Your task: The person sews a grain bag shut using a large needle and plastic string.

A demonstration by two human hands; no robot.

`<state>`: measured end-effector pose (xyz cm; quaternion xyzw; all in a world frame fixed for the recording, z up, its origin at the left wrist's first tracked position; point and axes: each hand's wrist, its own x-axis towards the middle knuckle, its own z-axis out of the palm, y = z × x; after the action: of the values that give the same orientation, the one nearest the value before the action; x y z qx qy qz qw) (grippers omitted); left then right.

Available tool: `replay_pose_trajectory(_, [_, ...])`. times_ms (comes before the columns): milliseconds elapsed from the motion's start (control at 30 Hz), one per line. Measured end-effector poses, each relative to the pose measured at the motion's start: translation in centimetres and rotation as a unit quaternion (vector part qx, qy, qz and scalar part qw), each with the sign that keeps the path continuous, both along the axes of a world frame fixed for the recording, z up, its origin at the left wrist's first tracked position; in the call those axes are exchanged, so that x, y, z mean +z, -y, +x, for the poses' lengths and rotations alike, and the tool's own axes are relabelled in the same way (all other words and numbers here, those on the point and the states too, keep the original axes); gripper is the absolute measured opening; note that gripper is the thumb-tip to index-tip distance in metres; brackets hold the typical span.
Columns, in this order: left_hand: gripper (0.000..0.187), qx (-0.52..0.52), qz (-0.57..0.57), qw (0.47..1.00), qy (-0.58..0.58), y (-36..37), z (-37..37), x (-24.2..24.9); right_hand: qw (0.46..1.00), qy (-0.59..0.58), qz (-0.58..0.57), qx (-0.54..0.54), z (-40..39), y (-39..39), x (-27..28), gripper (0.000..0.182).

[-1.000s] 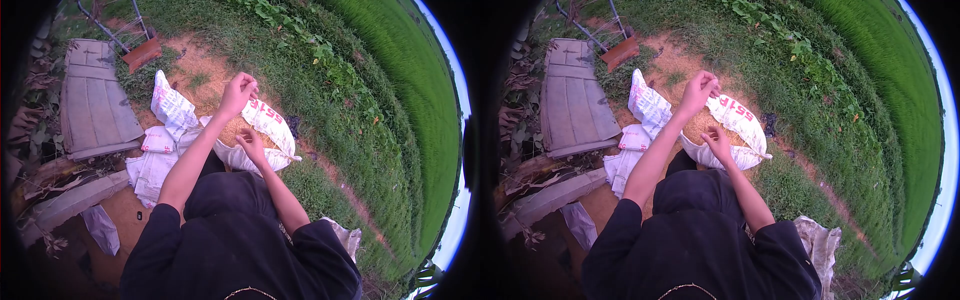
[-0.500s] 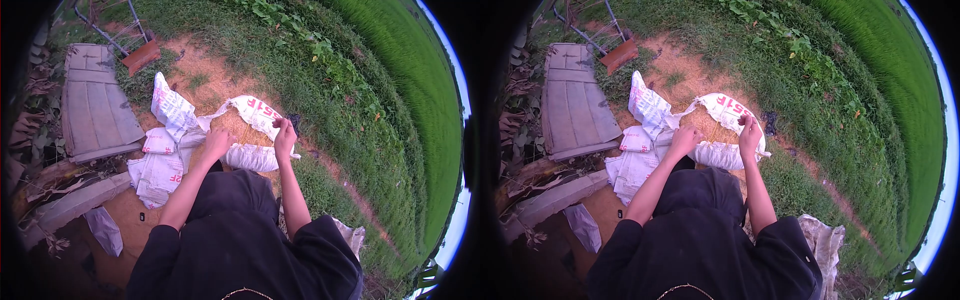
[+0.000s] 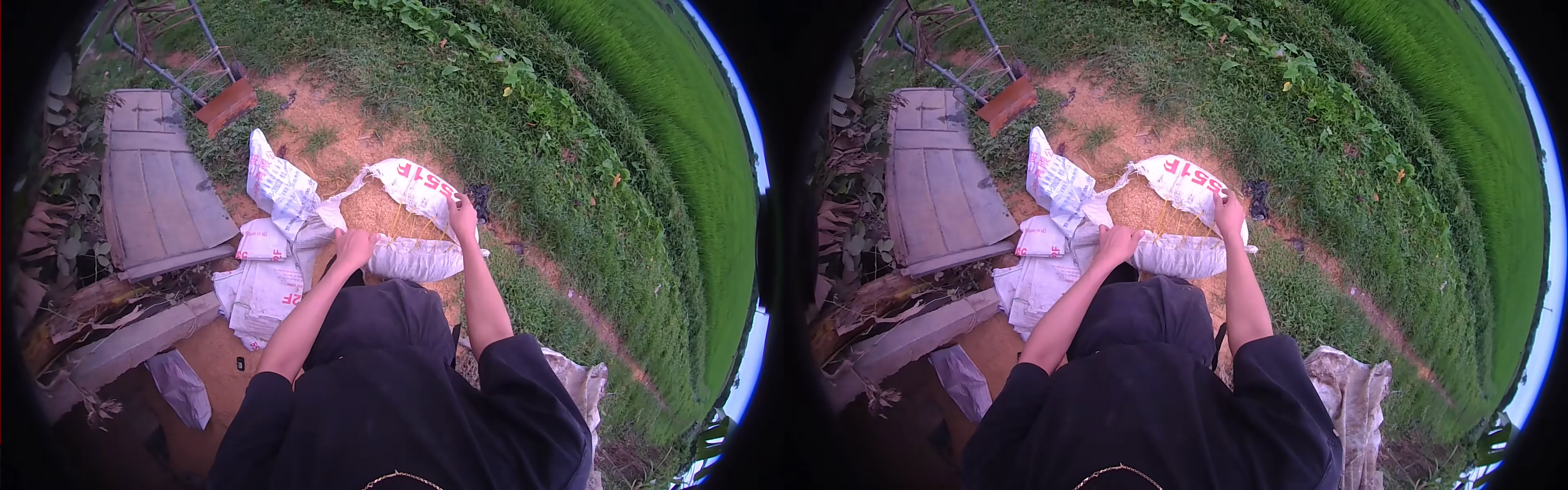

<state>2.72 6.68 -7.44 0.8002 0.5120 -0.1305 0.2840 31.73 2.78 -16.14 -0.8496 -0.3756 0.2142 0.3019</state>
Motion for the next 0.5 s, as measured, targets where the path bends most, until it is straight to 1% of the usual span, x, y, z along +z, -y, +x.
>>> replay_pose_trajectory(33, [0.043, 0.039, 0.005, 0.999, 0.002, 0.1, -0.1, -0.7, 1.000, 0.000, 0.000, -0.002, -0.4, 0.1, 0.1, 0.036])
replay_pose_trajectory(67, [0.043, 0.078, 0.010, 0.997, 0.004, 0.2, -0.1, -1.5, 0.992, 0.077, 0.085, -0.057, -1.0, 0.2, 0.1, 0.036])
replay_pose_trajectory(100, [0.043, 0.077, 0.009, 0.997, 0.004, 0.2, 0.0, -2.4, 0.968, 0.153, 0.168, -0.111, -1.7, 0.5, 0.0, 0.037])
replay_pose_trajectory(133, [0.043, 0.112, 0.005, 0.994, -0.001, 0.2, 0.1, -3.4, 0.945, 0.233, 0.174, -0.150, -2.9, 0.7, 2.0, 0.033])
replay_pose_trajectory(167, [0.044, 0.147, 0.001, 0.989, -0.006, 0.0, 0.1, -3.8, 0.945, 0.232, 0.173, -0.152, -4.2, 0.9, 4.0, 0.033])
replay_pose_trajectory(200, [0.044, 0.144, 0.001, 0.990, -0.007, -0.1, -0.1, -3.6, 0.977, 0.082, 0.122, -0.154, -5.7, 1.2, 5.6, 0.035])
replay_pose_trajectory(233, [0.037, 0.181, -0.014, 0.983, 0.026, -0.3, -0.3, -3.4, 0.983, -0.070, 0.069, -0.153, -6.9, 1.1, 6.0, 0.037])
replay_pose_trajectory(267, [0.031, 0.217, -0.030, 0.974, 0.060, -0.4, -0.4, -3.2, 0.994, -0.080, 0.032, -0.075, -8.2, 0.8, 5.9, 0.037])
replay_pose_trajectory(300, [0.031, 0.212, -0.031, 0.975, 0.059, -0.6, -0.8, -3.6, 0.996, -0.088, -0.005, 0.004, -9.4, 0.4, 5.2, 0.037])
replay_pose_trajectory(333, [0.021, 0.227, -0.061, 0.966, 0.111, -0.8, -1.4, -4.6, 0.989, -0.136, -0.047, 0.041, -10.5, -0.2, 3.6, 0.038])
replay_pose_trajectory(367, [0.018, 0.239, -0.093, 0.953, 0.161, -0.9, -1.7, -5.1, 0.976, -0.184, -0.088, 0.078, -11.5, -0.8, 2.5, 0.038])
replay_pose_trajectory(400, [0.018, 0.232, -0.094, 0.955, 0.160, -1.0, -1.7, -5.0, 0.976, -0.185, -0.086, 0.070, -12.4, -1.4, 2.4, 0.038])
replay_pose_trajectory(467, [0.033, 0.255, -0.084, 0.945, 0.189, -1.0, -1.7, -4.5, 0.981, -0.056, -0.163, 0.086, -14.0, -2.6, 2.7, 0.043])
replay_pose_trajectory(500, [0.033, 0.248, -0.084, 0.947, 0.188, -0.9, -1.7, -4.5, 0.982, -0.058, -0.162, 0.079, -14.5, -2.8, 2.5, 0.043])
